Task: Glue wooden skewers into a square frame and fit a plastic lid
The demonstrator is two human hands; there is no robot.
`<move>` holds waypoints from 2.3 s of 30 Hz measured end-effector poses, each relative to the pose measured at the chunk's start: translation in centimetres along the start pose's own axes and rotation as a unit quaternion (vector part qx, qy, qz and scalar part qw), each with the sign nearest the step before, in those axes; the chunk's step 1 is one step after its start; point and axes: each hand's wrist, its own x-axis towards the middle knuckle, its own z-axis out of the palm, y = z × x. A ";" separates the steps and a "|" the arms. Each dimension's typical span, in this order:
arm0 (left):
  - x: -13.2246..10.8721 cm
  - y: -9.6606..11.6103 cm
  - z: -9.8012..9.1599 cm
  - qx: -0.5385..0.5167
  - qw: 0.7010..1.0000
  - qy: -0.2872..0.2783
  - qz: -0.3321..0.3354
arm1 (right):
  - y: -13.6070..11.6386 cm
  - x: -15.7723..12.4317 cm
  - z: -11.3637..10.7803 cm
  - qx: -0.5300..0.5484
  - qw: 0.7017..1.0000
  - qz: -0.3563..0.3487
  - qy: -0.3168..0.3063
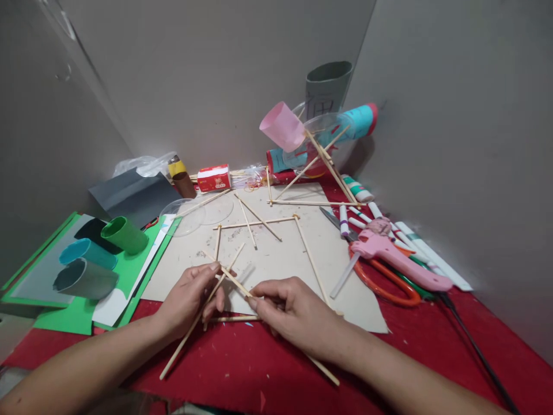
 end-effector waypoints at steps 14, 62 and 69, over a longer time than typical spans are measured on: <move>0.0 -0.2 0.0 0.000 1.000 0.011 0.008 | 0.2 0.1 0.0 -0.003 1.000 -0.005 -0.004; -0.3 0.3 -0.1 0.011 1.000 -0.001 0.006 | 0.0 -0.2 -0.1 -0.033 0.999 -0.011 0.000; 0.0 0.0 -0.2 -0.036 0.999 -0.029 0.002 | 0.1 -0.2 -0.3 -0.036 0.999 0.004 0.038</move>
